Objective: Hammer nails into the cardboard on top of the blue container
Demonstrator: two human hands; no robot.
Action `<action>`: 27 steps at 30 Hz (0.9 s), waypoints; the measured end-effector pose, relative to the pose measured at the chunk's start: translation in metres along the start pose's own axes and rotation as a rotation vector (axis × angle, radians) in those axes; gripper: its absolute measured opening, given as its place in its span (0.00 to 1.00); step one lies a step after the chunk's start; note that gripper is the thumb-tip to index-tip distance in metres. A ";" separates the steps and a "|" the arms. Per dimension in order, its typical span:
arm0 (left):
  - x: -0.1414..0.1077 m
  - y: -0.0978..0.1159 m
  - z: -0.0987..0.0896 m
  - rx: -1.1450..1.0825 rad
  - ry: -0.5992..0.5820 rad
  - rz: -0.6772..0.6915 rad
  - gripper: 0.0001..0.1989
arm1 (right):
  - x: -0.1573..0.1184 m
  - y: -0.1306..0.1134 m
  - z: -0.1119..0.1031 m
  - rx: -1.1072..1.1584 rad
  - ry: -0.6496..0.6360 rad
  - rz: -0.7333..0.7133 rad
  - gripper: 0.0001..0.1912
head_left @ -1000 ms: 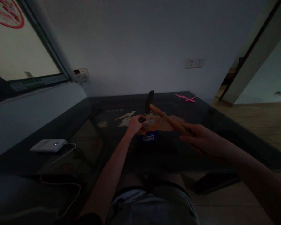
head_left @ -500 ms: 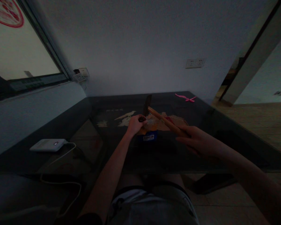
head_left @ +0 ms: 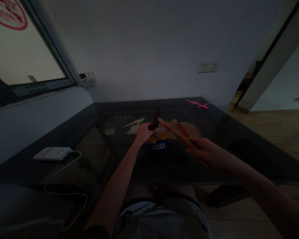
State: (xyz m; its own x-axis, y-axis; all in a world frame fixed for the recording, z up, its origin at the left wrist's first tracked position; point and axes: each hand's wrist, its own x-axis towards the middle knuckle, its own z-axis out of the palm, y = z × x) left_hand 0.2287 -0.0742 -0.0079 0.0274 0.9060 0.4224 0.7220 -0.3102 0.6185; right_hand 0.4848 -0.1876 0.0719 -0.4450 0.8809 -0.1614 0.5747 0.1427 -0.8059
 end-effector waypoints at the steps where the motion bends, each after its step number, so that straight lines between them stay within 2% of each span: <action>1: 0.000 0.000 0.000 -0.001 0.001 -0.002 0.10 | 0.000 0.000 0.000 0.009 -0.006 0.004 0.15; 7: -0.001 0.002 0.000 -0.091 -0.027 0.017 0.06 | -0.006 -0.004 -0.004 0.040 0.041 -0.050 0.16; 12: -0.001 0.000 0.001 -0.013 -0.003 0.009 0.09 | -0.001 0.000 0.002 -0.002 0.012 0.005 0.14; 19: 0.000 0.000 0.001 -0.056 -0.019 0.051 0.05 | -0.008 -0.003 -0.001 0.035 0.046 -0.052 0.14; 24: 0.000 0.000 0.000 0.027 0.005 0.015 0.10 | -0.001 0.003 0.004 -0.003 0.034 -0.042 0.12; 27: -0.001 0.000 0.001 -0.020 -0.007 0.009 0.09 | -0.002 0.002 0.004 0.022 0.037 -0.061 0.13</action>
State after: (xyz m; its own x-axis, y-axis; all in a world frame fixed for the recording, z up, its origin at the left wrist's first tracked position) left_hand 0.2291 -0.0744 -0.0088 0.0384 0.9052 0.4232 0.7078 -0.3236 0.6279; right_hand 0.4837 -0.1906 0.0678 -0.4529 0.8869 -0.0908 0.5319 0.1871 -0.8259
